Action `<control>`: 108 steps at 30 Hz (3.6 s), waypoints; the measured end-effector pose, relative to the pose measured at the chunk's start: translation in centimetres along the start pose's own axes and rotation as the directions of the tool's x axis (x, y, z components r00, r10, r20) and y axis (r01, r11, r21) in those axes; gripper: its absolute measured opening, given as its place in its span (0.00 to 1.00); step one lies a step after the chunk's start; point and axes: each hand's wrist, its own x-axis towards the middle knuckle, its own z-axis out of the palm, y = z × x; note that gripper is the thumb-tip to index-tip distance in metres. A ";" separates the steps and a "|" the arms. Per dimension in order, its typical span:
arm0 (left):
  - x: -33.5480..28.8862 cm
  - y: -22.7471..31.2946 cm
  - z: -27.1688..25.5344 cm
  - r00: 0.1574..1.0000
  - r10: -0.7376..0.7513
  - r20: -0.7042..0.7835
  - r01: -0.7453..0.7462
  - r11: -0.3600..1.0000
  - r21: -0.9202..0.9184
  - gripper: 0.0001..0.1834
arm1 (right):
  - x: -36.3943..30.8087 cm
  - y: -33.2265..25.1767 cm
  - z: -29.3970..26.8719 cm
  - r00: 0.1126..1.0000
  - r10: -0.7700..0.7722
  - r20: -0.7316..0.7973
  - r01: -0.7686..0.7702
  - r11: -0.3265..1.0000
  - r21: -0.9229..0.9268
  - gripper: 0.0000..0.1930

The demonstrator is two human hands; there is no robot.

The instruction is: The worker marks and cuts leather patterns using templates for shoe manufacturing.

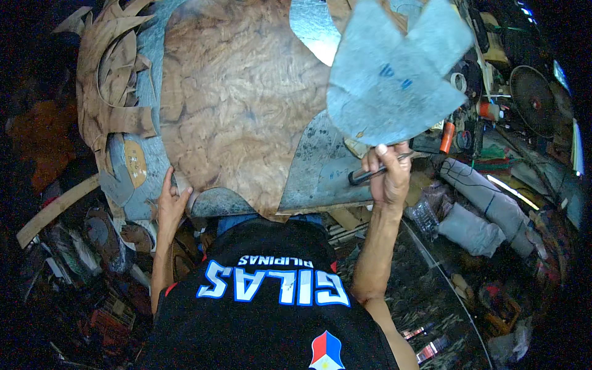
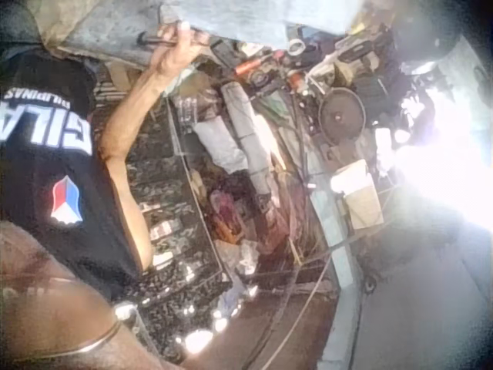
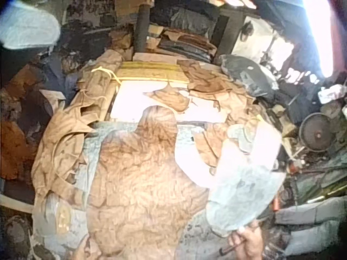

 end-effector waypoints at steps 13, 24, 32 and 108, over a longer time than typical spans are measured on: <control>0.6 -3.1 -1.2 0.981 0.072 0.180 -0.015 0.954 -0.298 0.39 | -3.1 0.6 1.8 0.992 -0.039 -0.123 0.018 0.986 -0.168 0.08; -1.1 -4.7 -1.3 0.952 0.126 0.278 -0.011 0.925 -0.379 0.39 | -0.7 -6.2 5.6 0.967 -0.238 0.096 0.212 0.534 -0.818 0.14; -3.6 -6.0 -1.7 0.930 0.102 0.354 0.046 0.921 -0.387 0.42 | 4.9 -3.8 16.3 0.798 0.219 0.562 0.545 0.135 -0.827 0.12; 6.3 -1.1 0.4 0.669 0.732 -0.126 -0.643 0.655 0.397 0.37 | -6.0 13.2 6.3 0.935 0.304 -0.184 -0.355 0.785 -0.507 0.32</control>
